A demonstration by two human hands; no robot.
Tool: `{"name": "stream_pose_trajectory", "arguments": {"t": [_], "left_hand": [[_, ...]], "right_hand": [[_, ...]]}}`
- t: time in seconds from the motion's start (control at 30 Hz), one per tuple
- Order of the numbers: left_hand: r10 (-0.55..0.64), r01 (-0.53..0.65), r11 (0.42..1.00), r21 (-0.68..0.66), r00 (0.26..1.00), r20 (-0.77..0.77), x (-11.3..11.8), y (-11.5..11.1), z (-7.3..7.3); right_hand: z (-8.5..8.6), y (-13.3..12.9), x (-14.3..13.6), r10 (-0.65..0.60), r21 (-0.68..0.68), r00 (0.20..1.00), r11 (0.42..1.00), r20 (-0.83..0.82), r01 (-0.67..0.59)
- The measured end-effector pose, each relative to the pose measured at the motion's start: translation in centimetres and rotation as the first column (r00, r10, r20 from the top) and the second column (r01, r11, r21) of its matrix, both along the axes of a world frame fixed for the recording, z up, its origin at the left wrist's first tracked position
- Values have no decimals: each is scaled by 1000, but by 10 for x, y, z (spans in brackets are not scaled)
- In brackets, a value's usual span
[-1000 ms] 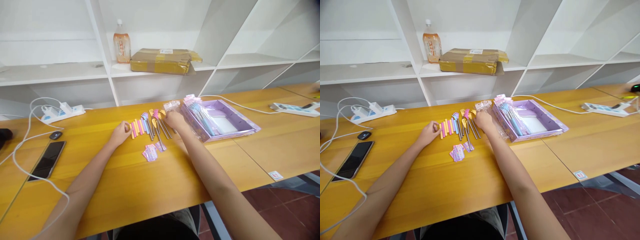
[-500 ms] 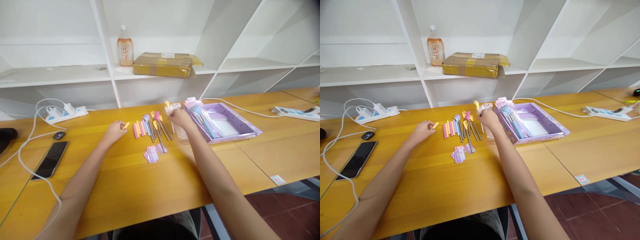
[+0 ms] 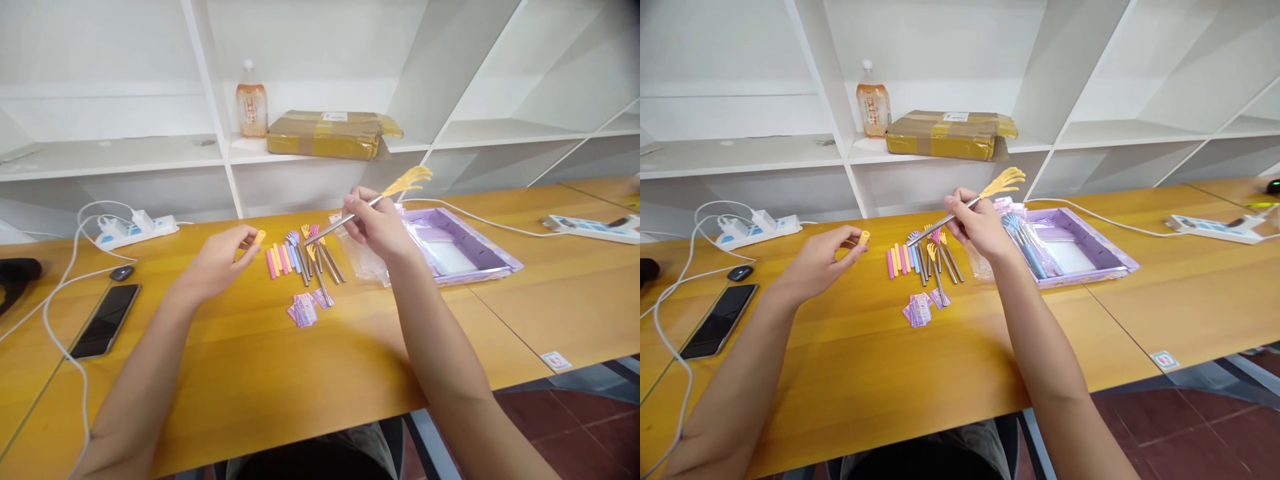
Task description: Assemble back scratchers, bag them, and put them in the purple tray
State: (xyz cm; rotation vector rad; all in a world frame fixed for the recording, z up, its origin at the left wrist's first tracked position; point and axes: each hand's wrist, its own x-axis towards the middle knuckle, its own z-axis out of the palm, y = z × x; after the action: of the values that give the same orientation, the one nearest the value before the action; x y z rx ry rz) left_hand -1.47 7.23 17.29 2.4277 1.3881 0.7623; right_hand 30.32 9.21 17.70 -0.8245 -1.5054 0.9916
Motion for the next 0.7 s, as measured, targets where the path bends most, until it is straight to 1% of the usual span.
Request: {"name": "stream_pose_trajectory", "arguments": {"t": [0.1,0.17,0.23,0.4,0.7], "left_hand": [[-69,72,992,106,997,-34,4,-6,4],[-107,113,979,170,993,-42,5,-9,7],[-139,143,969,203,990,-36,5,-13,10],[-187,190,954,232,982,-33,6,-20,14],[-173,182,951,250,983,-57,5,-21,14]], "right_hand": [[4,-8,-11,85,34,991,996,-102,-82],[5,-12,-17,108,41,987,994,-122,-104],[4,-16,-22,115,41,988,993,-106,-112],[3,-20,-31,128,28,990,992,-54,-127],[0,-20,-33,88,42,995,995,-39,-86]]}}
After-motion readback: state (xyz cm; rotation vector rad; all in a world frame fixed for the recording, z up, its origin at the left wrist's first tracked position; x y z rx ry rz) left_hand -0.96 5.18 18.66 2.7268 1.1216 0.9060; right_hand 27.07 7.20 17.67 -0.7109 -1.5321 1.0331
